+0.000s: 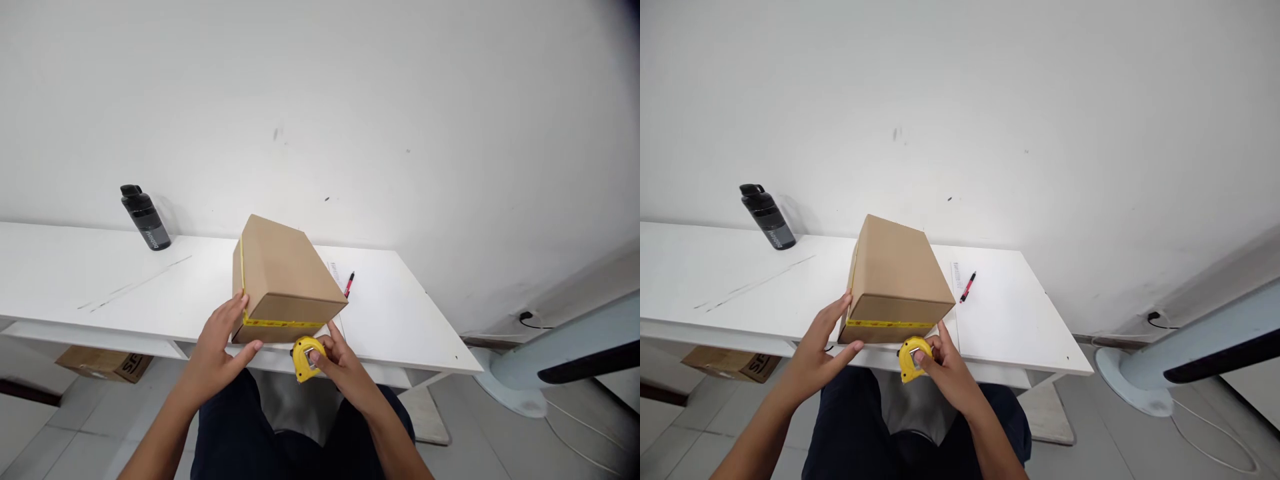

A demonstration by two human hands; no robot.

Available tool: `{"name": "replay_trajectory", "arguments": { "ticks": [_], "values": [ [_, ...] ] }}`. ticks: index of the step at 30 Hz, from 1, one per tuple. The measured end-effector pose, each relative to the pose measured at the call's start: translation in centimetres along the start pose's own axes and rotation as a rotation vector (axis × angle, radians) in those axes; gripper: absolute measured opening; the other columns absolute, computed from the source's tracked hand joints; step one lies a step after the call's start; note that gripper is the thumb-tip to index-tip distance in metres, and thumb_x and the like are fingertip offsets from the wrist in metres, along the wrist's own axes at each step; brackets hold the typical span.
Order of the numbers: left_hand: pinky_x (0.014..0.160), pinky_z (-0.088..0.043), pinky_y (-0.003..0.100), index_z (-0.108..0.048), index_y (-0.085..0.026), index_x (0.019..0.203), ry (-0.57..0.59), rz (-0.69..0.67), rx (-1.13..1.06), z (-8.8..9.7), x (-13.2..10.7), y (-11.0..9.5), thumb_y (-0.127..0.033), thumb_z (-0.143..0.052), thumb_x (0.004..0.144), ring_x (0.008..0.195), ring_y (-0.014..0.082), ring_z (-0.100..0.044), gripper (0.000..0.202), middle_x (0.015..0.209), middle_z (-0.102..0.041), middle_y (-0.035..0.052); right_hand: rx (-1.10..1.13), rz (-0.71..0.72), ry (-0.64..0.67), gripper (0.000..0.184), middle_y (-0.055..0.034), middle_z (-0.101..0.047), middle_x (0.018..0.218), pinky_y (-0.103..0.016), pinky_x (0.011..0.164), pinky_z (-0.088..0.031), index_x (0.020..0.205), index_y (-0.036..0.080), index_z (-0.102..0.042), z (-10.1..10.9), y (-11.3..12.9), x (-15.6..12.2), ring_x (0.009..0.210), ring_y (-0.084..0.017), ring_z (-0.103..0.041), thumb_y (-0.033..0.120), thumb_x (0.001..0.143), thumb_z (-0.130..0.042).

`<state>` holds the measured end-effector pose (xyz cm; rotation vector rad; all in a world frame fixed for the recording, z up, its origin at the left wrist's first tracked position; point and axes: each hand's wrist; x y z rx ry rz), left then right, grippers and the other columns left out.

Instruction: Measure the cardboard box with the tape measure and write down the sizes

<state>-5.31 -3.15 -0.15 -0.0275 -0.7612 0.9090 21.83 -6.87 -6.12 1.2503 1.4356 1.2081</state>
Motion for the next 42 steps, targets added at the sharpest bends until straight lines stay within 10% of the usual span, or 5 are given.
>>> {"name": "replay_trajectory", "arguments": {
  "ticks": [6,15,27,35,42],
  "values": [
    [0.109,-0.045,0.05,-0.038,-0.03,0.153,-0.128,-0.269,0.195,1.0,3.8,-2.8,-0.03,-0.065,0.094,0.137,0.0299,-0.051,0.065,0.151,-0.053,0.0133,0.033,-0.073,0.126,0.061,0.0014,-0.06,0.085,-0.026,0.068,-0.046,0.131,0.024,-0.058,-0.4,-0.8,0.2,0.074,-0.014,-0.055,0.054,0.081,-0.077],
    [0.106,-0.046,0.043,-0.056,-0.029,0.141,0.078,-0.444,0.264,1.9,8.2,-2.5,-0.035,-0.054,0.101,0.13,0.0242,-0.058,0.04,0.144,-0.061,0.0061,0.055,-0.185,0.097,0.077,0.0022,-0.065,0.091,-0.031,0.082,-0.049,0.142,0.027,-0.056,-0.7,-3.7,-1.5,0.08,-0.015,-0.061,0.046,0.074,-0.086],
    [0.106,-0.047,0.038,-0.061,-0.015,0.125,-0.038,-0.708,0.101,1.1,3.2,-8.8,-0.041,-0.062,0.097,0.114,0.0197,-0.068,0.039,0.115,-0.075,0.0127,0.357,0.065,0.035,0.061,0.0004,-0.066,0.084,-0.018,0.044,-0.046,0.118,0.026,-0.064,-0.2,3.9,-4.0,0.055,-0.008,-0.057,0.052,0.069,-0.089],
    [0.096,-0.051,0.035,-0.066,-0.014,0.115,-0.233,-0.684,0.112,2.8,3.9,-4.7,0.0,-0.065,0.088,0.077,0.0121,-0.072,0.031,0.094,-0.079,0.0062,0.249,0.194,-0.101,0.052,0.0,-0.068,0.087,-0.02,0.049,-0.052,0.12,0.026,-0.064,-0.4,6.6,-2.2,0.054,-0.007,-0.057,0.044,0.076,-0.086],
    [0.095,-0.05,0.037,-0.063,-0.013,0.118,-0.231,-0.73,0.229,4.2,6.0,-5.8,-0.024,-0.079,0.084,0.085,0.0163,-0.073,0.039,0.097,-0.079,0.0066,0.247,0.31,-0.209,0.048,-0.0026,-0.067,0.095,-0.021,0.048,-0.052,0.122,0.025,-0.066,-1.0,9.2,-0.5,0.058,-0.009,-0.055,0.047,0.082,-0.08]
  ]
}}
Point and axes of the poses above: each hand's wrist, its own x-axis towards the middle knuckle, its own z-axis out of the back of the hand, y = z × x
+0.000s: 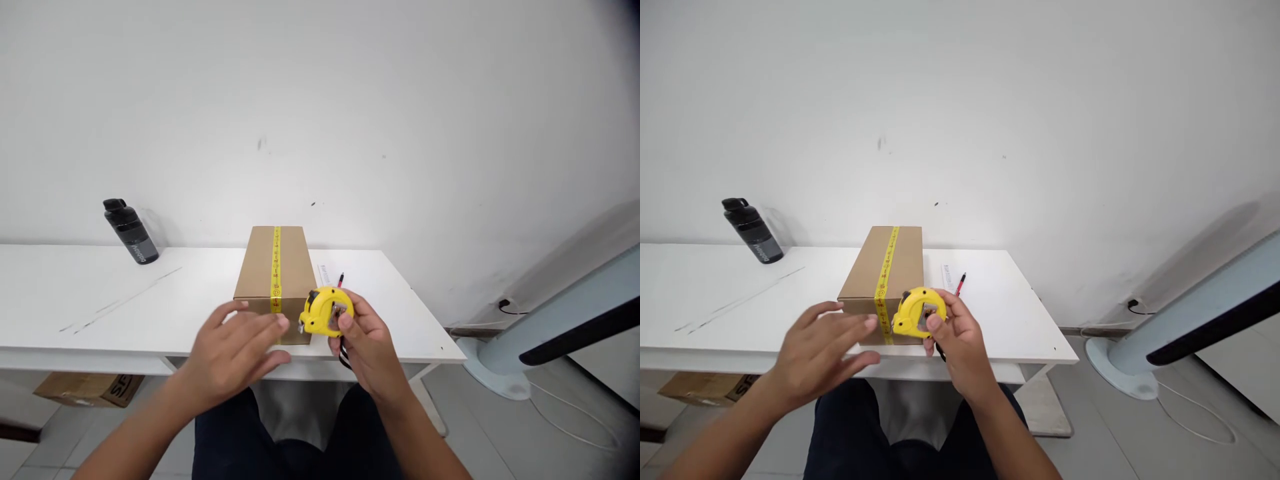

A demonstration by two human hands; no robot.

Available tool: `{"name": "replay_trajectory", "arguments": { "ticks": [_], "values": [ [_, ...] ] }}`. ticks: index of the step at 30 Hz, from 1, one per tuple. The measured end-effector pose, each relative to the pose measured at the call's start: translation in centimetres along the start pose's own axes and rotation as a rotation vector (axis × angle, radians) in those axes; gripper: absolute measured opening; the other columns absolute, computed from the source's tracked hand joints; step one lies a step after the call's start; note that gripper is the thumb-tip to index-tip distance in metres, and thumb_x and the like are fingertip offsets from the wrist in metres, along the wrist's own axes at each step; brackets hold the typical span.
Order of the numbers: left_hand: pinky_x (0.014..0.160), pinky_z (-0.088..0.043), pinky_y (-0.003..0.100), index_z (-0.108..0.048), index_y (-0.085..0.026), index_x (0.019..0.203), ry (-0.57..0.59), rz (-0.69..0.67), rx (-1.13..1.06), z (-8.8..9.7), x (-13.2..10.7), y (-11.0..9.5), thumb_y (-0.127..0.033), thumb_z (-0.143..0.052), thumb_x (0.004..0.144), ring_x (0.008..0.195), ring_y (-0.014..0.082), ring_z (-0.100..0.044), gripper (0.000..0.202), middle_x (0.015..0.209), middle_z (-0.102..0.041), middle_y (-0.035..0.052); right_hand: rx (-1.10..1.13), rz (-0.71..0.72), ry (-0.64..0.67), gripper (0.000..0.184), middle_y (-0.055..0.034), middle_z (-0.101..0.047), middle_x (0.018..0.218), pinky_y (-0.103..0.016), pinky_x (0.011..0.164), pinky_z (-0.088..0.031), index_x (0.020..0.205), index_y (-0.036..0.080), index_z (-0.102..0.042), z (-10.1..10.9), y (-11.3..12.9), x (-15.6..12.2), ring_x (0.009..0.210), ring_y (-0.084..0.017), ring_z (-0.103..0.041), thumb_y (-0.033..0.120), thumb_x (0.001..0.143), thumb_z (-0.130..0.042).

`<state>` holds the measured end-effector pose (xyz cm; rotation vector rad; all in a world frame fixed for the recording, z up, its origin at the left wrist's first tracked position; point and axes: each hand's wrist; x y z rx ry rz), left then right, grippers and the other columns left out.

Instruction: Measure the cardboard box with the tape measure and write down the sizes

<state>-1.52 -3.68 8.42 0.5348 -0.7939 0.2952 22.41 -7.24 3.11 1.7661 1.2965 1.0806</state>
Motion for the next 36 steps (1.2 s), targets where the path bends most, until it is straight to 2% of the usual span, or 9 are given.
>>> {"name": "replay_trajectory", "arguments": {
  "ticks": [5,9,13,16,19,21,27,32,36],
  "values": [
    [0.089,-0.052,0.033,-0.064,-0.013,0.105,-0.086,0.02,-0.125,-1.1,-0.1,-1.8,-0.014,-0.074,0.086,0.075,0.0122,-0.071,0.021,0.086,-0.078,0.0035,0.001,-0.042,0.098,0.045,-0.0021,-0.068,0.096,-0.022,0.046,-0.053,0.123,0.026,-0.064,-1.2,-1.5,-1.8,0.054,-0.008,-0.058,0.047,0.086,-0.076],
    [0.091,-0.051,0.035,-0.064,-0.013,0.105,-0.063,0.016,-0.042,-0.6,-0.7,-1.4,-0.009,-0.071,0.087,0.074,0.0129,-0.071,0.019,0.085,-0.077,0.0032,-0.04,-0.008,0.089,0.044,-0.0015,-0.07,0.095,-0.023,0.052,-0.056,0.123,0.028,-0.063,-0.8,-1.7,-2.6,0.059,-0.009,-0.062,0.045,0.085,-0.077],
    [0.091,-0.05,0.037,-0.063,-0.017,0.098,-0.093,0.11,0.193,0.5,-1.3,2.2,-0.013,-0.072,0.087,0.071,0.0151,-0.07,0.015,0.08,-0.077,0.0014,-0.135,0.138,-0.065,0.048,-0.003,-0.071,0.1,-0.023,0.057,-0.056,0.125,0.027,-0.062,0.9,-0.4,-1.2,0.067,-0.011,-0.063,0.042,0.083,-0.08],
    [0.085,-0.05,0.038,-0.064,-0.018,0.109,-0.091,0.183,0.378,0.2,-2.2,5.8,-0.014,-0.067,0.088,0.072,0.0189,-0.07,0.021,0.087,-0.078,0.0031,-0.183,0.247,-0.216,0.063,-0.0012,-0.07,0.1,-0.023,0.059,-0.054,0.139,0.03,-0.052,2.4,0.7,1.1,0.07,-0.011,-0.059,0.042,0.083,-0.079],
    [0.077,-0.048,0.036,-0.064,-0.02,0.119,0.04,0.191,0.345,-1.1,-3.8,8.4,-0.016,-0.061,0.093,0.08,0.0202,-0.073,0.026,0.097,-0.079,0.0033,-0.224,0.263,-0.286,0.081,0.0005,-0.069,0.099,-0.027,0.068,-0.055,0.152,0.032,-0.035,3.7,1.0,2.7,0.072,-0.012,-0.059,0.042,0.084,-0.078],
    [0.074,-0.047,0.034,-0.065,-0.022,0.12,0.13,0.192,0.261,-2.0,-5.0,9.1,-0.017,-0.056,0.096,0.083,0.0198,-0.074,0.026,0.103,-0.079,0.0028,-0.25,0.249,-0.275,0.084,-0.0004,-0.069,0.102,-0.03,0.074,-0.057,0.154,0.032,-0.032,4.2,0.8,3.1,0.078,-0.014,-0.062,0.044,0.084,-0.077],
    [0.079,-0.052,0.035,-0.063,-0.025,0.13,0.173,0.243,0.16,-2.3,-6.1,7.7,-0.012,-0.048,0.095,0.093,0.0201,-0.074,0.04,0.117,-0.076,0.0049,-0.383,0.278,-0.193,0.054,-0.0066,-0.067,0.124,-0.038,0.087,-0.057,0.136,0.028,-0.058,4.3,-0.1,3.2,0.101,-0.02,-0.065,0.05,0.088,-0.07],
    [0.087,-0.056,0.037,-0.058,-0.02,0.136,0.155,0.233,0.092,-1.1,-5.2,5.7,-0.018,-0.052,0.095,0.11,0.0241,-0.071,0.042,0.13,-0.07,0.0111,-0.506,0.268,-0.156,0.051,-0.0075,-0.065,0.133,-0.043,0.095,-0.054,0.138,0.029,-0.06,3.8,-0.4,4.2,0.109,-0.022,-0.063,0.052,0.092,-0.064],
    [0.087,-0.057,0.035,-0.06,-0.02,0.133,0.123,0.299,0.117,-1.0,-5.4,4.6,-0.028,-0.061,0.096,0.108,0.0235,-0.072,0.038,0.125,-0.072,0.0099,-0.539,0.289,-0.113,0.051,-0.0068,-0.067,0.128,-0.043,0.094,-0.055,0.139,0.029,-0.059,4.1,-0.3,4.9,0.104,-0.022,-0.064,0.051,0.094,-0.062]
  ]
}}
Point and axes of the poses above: each hand's wrist, its own x-axis towards the middle knuckle, its own z-axis out of the back of the hand, y = z × x
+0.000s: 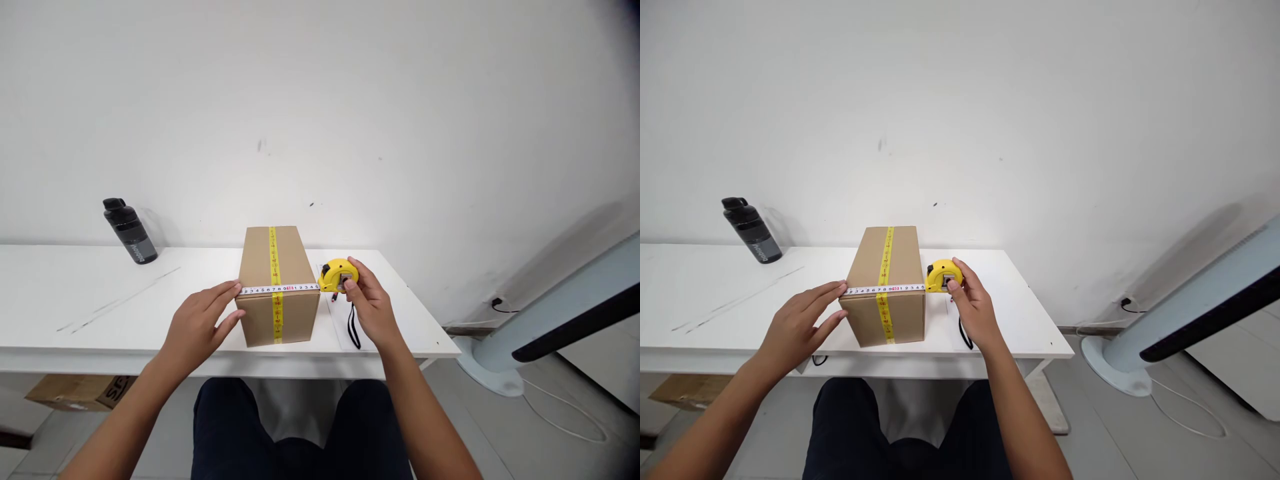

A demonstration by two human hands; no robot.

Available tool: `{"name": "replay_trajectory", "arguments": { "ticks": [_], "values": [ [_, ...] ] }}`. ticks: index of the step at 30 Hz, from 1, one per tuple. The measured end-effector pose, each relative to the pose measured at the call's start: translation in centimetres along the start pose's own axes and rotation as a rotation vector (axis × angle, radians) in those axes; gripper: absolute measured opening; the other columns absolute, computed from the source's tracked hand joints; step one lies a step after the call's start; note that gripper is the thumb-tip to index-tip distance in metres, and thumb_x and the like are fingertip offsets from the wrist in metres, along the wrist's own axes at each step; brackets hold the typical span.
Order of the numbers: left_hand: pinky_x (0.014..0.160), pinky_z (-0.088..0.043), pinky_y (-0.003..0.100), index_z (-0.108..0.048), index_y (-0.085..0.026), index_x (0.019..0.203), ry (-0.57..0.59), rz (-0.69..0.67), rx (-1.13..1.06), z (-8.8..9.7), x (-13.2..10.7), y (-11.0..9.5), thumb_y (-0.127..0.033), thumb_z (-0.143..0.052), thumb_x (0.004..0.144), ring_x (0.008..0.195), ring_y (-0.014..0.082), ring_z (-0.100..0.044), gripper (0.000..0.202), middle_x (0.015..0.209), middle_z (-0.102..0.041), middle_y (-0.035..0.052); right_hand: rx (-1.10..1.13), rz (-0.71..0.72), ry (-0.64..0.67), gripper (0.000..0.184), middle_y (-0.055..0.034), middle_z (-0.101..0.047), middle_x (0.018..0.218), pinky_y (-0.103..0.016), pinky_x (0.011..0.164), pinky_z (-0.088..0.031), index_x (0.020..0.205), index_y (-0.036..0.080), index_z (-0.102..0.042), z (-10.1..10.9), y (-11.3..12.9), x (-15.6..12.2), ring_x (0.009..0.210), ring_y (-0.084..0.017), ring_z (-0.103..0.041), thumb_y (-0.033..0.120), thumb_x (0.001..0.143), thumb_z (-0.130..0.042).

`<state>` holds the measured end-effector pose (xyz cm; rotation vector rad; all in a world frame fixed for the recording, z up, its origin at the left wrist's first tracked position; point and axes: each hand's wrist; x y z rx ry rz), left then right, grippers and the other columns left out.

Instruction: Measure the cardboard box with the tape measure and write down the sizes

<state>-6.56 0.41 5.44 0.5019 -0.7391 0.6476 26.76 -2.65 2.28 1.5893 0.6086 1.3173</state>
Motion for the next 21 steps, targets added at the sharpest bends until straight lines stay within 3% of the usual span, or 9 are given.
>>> {"name": "replay_trajectory", "arguments": {
  "ticks": [7,12,17,21],
  "values": [
    [0.084,-0.059,0.032,-0.069,-0.022,0.112,-0.07,0.14,-0.103,-0.8,0.0,-0.7,-0.025,-0.063,0.096,0.102,0.0194,-0.074,0.018,0.114,-0.077,0.0053,-0.033,0.011,0.034,0.049,-0.007,-0.067,0.13,-0.043,0.091,-0.058,0.138,0.029,-0.06,0.5,-0.2,0.4,0.103,-0.022,-0.066,0.05,0.094,-0.062],
    [0.08,-0.055,0.033,-0.068,-0.021,0.109,-0.113,0.046,-0.072,0.4,0.2,-0.9,-0.02,-0.068,0.093,0.093,0.0182,-0.075,0.016,0.106,-0.078,0.0042,0.009,0.039,-0.023,0.048,-0.0086,-0.066,0.133,-0.044,0.098,-0.056,0.135,0.028,-0.063,0.4,0.4,-0.7,0.113,-0.024,-0.065,0.05,0.093,-0.064],
    [0.096,-0.05,0.04,-0.068,-0.021,0.106,-0.188,-0.099,-0.111,2.6,0.9,-5.5,-0.014,-0.076,0.086,0.088,0.0177,-0.073,0.023,0.097,-0.08,0.0025,0.138,0.052,-0.053,0.041,-0.0096,-0.069,0.126,-0.043,0.092,-0.059,0.128,0.03,-0.068,0.2,2.6,-5.6,0.109,-0.027,-0.068,0.047,0.09,-0.07],
    [0.104,-0.046,0.04,-0.07,-0.023,0.101,-0.243,-0.168,-0.181,1.5,1.2,-10.0,-0.02,-0.081,0.083,0.079,0.0142,-0.069,0.021,0.087,-0.08,-0.0027,0.21,-0.02,-0.002,0.036,-0.0075,-0.071,0.121,-0.041,0.088,-0.06,0.123,0.035,-0.071,-0.8,3.1,-10.1,0.103,-0.027,-0.069,0.046,0.089,-0.072]
  ]
}}
Point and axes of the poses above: each hand's wrist, its own x-axis towards the middle knuckle, its own z-axis out of the back of the hand, y = z × x
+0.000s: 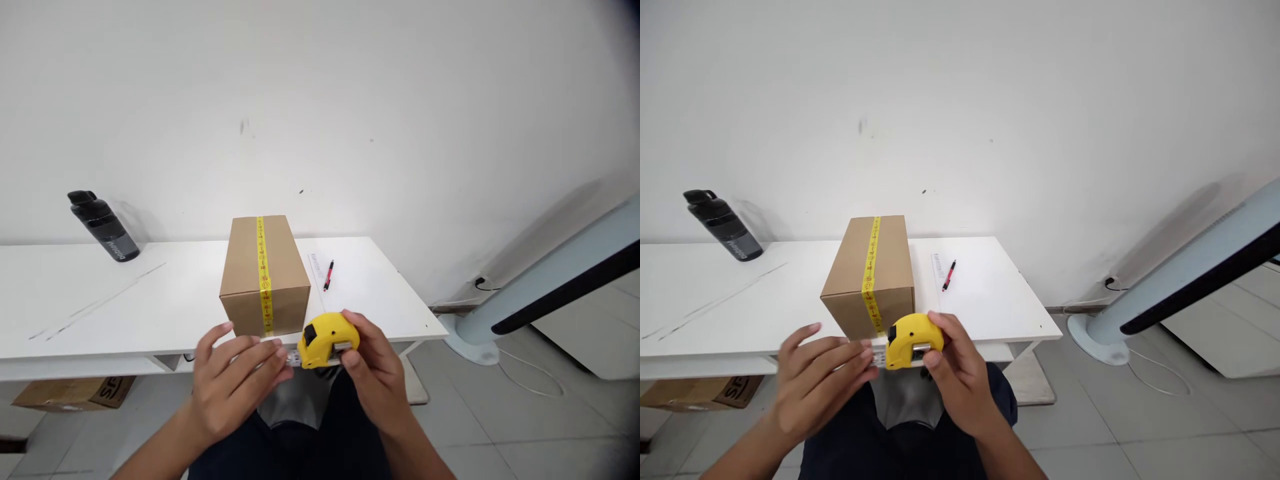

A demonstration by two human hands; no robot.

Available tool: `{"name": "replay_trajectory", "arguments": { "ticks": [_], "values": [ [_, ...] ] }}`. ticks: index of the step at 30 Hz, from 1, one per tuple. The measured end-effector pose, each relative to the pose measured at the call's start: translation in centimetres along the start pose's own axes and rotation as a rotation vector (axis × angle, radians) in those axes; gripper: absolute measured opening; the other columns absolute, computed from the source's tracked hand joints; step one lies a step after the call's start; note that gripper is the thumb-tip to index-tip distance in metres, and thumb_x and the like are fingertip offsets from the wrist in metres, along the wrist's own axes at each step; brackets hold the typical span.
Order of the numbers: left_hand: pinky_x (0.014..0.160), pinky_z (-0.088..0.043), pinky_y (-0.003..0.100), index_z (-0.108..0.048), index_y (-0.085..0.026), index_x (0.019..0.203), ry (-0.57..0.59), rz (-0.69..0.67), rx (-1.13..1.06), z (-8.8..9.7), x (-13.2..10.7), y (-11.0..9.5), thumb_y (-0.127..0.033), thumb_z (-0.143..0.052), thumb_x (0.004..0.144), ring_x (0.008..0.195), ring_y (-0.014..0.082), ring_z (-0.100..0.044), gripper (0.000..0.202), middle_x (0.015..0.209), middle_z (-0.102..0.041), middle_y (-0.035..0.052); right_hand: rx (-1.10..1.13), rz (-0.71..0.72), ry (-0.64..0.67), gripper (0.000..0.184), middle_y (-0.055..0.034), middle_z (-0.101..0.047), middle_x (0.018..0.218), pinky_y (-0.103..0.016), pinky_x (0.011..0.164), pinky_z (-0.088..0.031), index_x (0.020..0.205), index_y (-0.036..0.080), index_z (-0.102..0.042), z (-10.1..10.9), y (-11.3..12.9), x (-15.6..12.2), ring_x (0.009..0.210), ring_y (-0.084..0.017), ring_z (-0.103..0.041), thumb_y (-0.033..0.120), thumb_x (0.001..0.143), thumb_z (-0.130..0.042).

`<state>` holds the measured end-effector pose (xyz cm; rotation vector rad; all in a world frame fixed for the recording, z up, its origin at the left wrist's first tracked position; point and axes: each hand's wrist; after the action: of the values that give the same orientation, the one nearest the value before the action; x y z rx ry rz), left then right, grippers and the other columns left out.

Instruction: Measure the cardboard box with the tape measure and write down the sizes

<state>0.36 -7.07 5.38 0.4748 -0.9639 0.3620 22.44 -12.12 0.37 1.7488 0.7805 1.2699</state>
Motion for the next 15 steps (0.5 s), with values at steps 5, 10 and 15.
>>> {"name": "replay_trajectory", "arguments": {
  "ticks": [5,10,15],
  "values": [
    [0.104,-0.048,0.041,-0.069,-0.023,0.109,0.026,0.061,-0.106,-4.5,-1.9,-1.9,-0.036,-0.078,0.085,0.082,0.0164,-0.068,0.029,0.088,-0.079,0.0007,0.007,-0.266,-0.119,0.043,-0.0062,-0.072,0.111,-0.031,0.069,-0.056,0.128,0.031,-0.069,0.8,-2.7,-1.9,0.076,-0.017,-0.063,0.052,0.09,-0.068],
    [0.119,-0.03,0.056,-0.06,-0.025,0.136,0.148,0.11,0.097,-9.0,-4.0,-1.4,-0.046,-0.075,0.085,0.128,0.0323,-0.057,0.057,0.129,-0.069,0.0136,-0.267,-0.364,-0.216,0.058,-0.0067,-0.073,0.101,-0.034,0.071,-0.055,0.14,0.023,-0.06,3.5,-6.8,1.9,0.073,-0.018,-0.061,0.056,0.092,-0.06],
    [0.122,-0.016,0.065,-0.044,-0.031,0.152,0.308,0.239,0.268,-12.6,-6.6,1.2,-0.046,-0.066,0.09,0.148,0.0394,-0.036,0.067,0.154,-0.049,0.0156,-0.708,-0.304,0.219,0.041,-0.0104,-0.074,0.12,-0.035,0.091,-0.055,0.126,0.017,-0.068,1.5,-10.3,7.4,0.101,-0.022,-0.071,0.037,0.1,-0.042]
  ]
}}
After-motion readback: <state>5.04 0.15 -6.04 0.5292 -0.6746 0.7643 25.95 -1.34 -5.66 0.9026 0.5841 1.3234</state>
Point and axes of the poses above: each hand's wrist, its own x-axis towards the middle knuckle, its own z-axis out of the back of the hand, y = z × x
